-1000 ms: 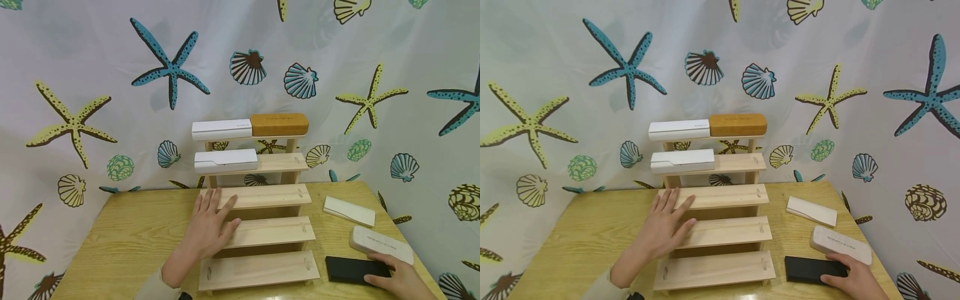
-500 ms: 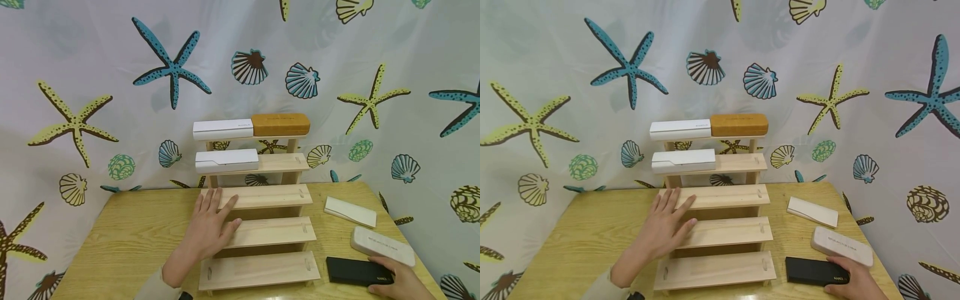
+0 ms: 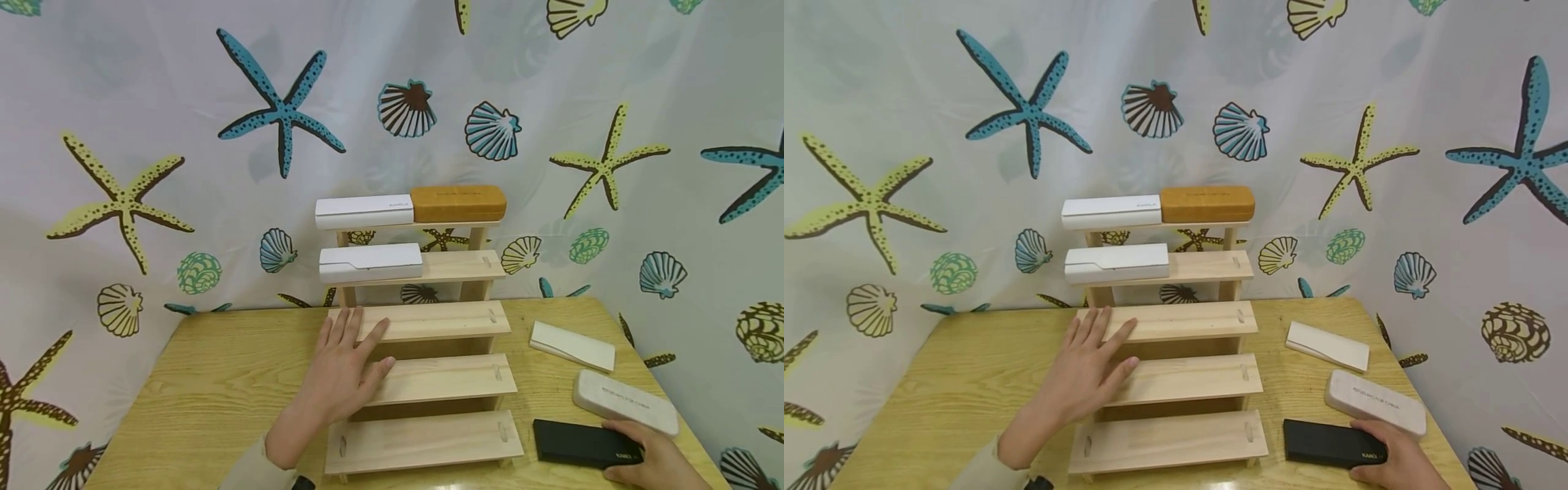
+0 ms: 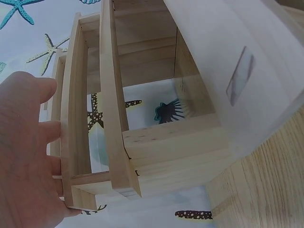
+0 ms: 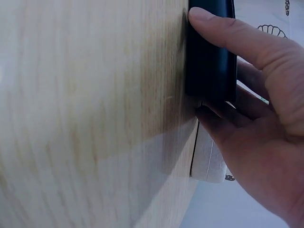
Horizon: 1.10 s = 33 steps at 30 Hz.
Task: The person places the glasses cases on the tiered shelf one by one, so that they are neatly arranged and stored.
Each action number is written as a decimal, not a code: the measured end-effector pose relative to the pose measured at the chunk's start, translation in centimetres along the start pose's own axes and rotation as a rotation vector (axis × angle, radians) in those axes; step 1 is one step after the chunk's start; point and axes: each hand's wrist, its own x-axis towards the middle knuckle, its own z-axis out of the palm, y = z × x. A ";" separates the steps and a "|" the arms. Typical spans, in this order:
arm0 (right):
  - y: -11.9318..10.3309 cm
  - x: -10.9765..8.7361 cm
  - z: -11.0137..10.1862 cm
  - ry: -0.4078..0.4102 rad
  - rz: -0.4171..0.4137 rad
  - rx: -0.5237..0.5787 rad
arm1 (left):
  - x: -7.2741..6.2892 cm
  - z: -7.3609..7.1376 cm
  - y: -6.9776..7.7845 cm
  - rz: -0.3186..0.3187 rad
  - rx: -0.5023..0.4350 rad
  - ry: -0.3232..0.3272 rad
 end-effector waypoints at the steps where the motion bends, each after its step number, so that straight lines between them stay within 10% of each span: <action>1: -0.1 0.0 0.0 0.002 0.015 0.008 | 0.0 0.0 0.0 0.000 0.000 0.001; 10: -0.9 0.1 0.0 0.044 0.120 -0.046 | 0.0 0.0 -0.1 0.005 -0.003 -0.013; 33: -6.0 0.6 -5.2 0.261 -0.149 -0.105 | -0.1 0.0 -0.3 0.026 0.008 0.011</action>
